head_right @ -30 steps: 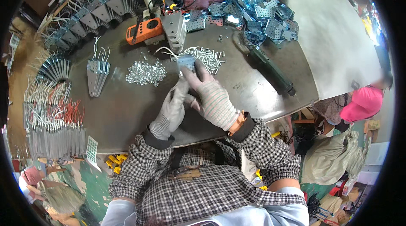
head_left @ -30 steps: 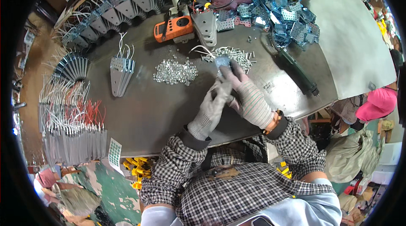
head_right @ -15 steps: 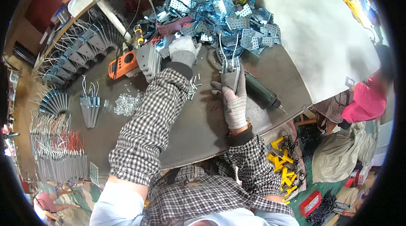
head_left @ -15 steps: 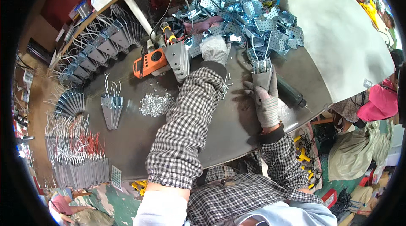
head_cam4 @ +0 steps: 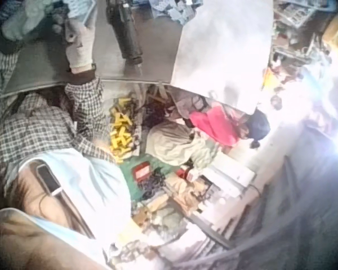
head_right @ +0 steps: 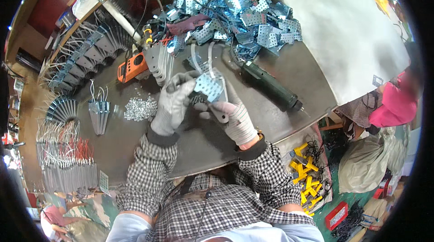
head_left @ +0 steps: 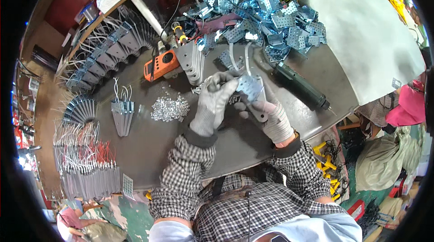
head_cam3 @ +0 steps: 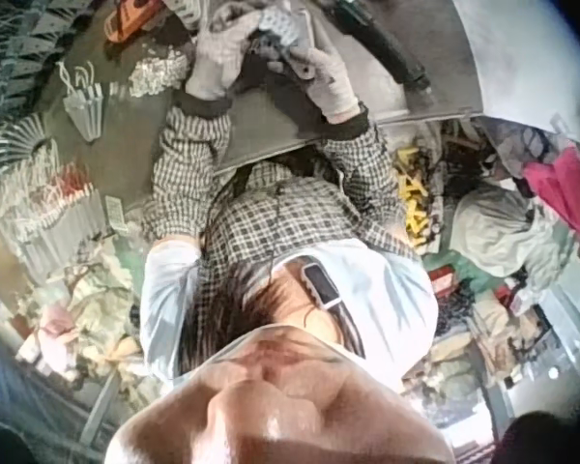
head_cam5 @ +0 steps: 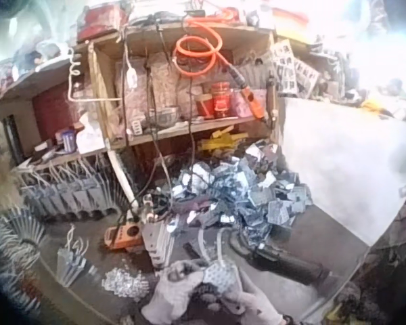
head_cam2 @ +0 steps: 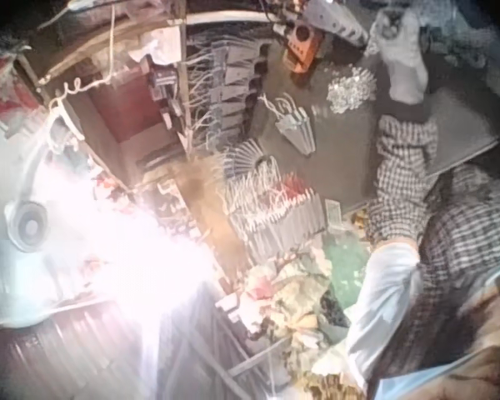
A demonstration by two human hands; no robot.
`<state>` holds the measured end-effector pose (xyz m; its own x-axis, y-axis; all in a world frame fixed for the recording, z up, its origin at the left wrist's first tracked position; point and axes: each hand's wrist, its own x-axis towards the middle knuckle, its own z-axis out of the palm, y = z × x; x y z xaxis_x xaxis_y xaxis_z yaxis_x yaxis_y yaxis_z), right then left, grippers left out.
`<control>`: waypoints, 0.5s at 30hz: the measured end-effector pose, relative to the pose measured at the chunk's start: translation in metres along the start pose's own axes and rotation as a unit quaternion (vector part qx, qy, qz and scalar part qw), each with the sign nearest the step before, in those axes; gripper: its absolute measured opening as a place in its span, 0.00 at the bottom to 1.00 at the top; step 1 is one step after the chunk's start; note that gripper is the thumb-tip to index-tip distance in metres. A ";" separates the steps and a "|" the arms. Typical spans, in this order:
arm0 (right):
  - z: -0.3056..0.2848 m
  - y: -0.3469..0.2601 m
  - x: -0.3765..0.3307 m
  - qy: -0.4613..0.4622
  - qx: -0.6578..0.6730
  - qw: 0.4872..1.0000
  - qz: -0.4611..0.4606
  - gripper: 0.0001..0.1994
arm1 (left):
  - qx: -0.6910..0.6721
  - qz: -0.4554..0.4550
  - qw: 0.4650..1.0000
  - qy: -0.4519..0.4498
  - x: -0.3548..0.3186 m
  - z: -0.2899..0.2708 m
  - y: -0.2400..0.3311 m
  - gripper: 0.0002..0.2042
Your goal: The person assembles electronic or mechanical components by securing metal plates and wires into a component housing with screws, using an electric screwdriver.
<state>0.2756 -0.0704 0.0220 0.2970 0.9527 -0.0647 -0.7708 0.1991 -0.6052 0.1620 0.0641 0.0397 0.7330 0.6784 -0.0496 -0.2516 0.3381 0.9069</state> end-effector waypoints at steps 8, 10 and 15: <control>0.036 0.028 -0.015 -0.121 -0.014 0.985 0.122 0.45 | 0.664 0.323 0.673 0.038 -0.067 -0.026 0.051 0.21; 0.043 0.032 -0.020 -0.103 -0.026 0.986 0.127 0.45 | 0.675 0.333 0.657 0.034 -0.075 -0.039 0.061 0.20; 0.060 0.051 -0.031 -0.090 -0.031 0.990 0.101 0.44 | 0.476 0.258 0.831 0.124 -0.101 -0.061 0.046 0.07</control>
<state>0.1935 -0.0761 0.0411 0.0297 0.9983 -0.0507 -0.7666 -0.0098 -0.6421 0.0381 0.0505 0.0608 0.4998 0.7261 0.4722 0.2090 -0.6302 0.7478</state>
